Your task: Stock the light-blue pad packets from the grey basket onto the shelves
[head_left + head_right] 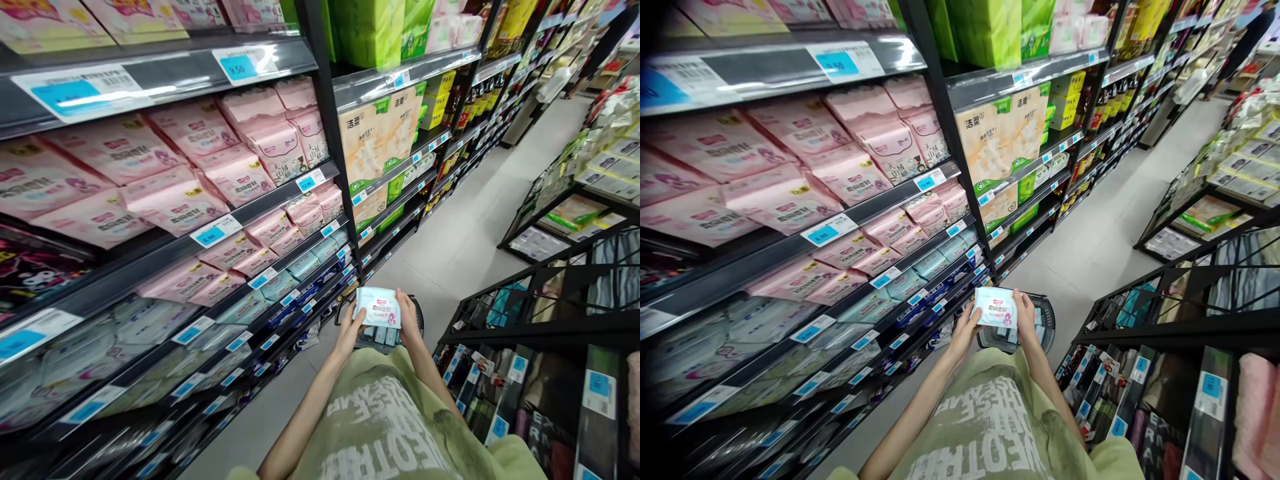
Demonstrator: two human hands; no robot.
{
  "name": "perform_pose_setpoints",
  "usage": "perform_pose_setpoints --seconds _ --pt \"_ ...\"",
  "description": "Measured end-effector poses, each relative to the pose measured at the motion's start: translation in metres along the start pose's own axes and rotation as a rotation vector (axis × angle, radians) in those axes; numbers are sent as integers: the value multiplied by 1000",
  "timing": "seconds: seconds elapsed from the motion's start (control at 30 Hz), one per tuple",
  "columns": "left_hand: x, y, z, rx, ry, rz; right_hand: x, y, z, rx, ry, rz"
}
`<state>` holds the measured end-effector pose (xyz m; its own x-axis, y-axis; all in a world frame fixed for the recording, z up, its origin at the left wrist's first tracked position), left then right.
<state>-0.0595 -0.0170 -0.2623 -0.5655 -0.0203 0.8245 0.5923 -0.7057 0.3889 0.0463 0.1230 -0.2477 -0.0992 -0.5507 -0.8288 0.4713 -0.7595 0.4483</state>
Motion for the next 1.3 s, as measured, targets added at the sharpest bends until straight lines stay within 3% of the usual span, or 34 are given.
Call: perform_pose_setpoints --seconds 0.17,0.33,0.43,0.5,0.6,0.67,0.73,0.8,0.9,1.03,1.17,1.3 --pt "-6 -4 -7 20 -96 40 3 0 -4 -4 12 21" --pt "24 11 -20 96 -499 348 9 -2 -10 -2 13 35" --pt "48 32 -10 83 -850 629 14 -2 -11 -18 3 41" --pt "52 43 5 7 -1061 779 16 -2 -9 -45 -1 38" --pt "46 47 21 -111 -1217 842 15 3 0 -142 16 25" --pt "47 43 20 -45 -1152 838 11 8 9 -240 49 8" --pt "51 35 9 93 -962 797 4 14 18 -335 83 -25" --pt "50 24 -9 208 -686 661 -2 17 27 -402 109 -80" --pt "30 10 -34 266 -167 329 -6 14 30 -361 131 -162" --pt "0 11 -40 204 324 40 -3 9 26 -246 146 -209" --pt "-15 17 -37 138 445 -45 -2 13 29 -268 200 -201" --pt "-7 13 -52 276 169 123 -1 12 34 -299 275 -167"
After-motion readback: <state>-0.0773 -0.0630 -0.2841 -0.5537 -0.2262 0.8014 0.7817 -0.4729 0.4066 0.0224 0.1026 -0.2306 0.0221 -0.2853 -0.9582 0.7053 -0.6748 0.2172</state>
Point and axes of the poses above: each hand's wrist, its own y-axis away from the middle knuckle, its own z-axis out of the palm, x = y × z, the point moved 7 cm from there along -y, towards the middle knuckle, and after that the axes turned 3 degrees about y, right-handed, at the moved point
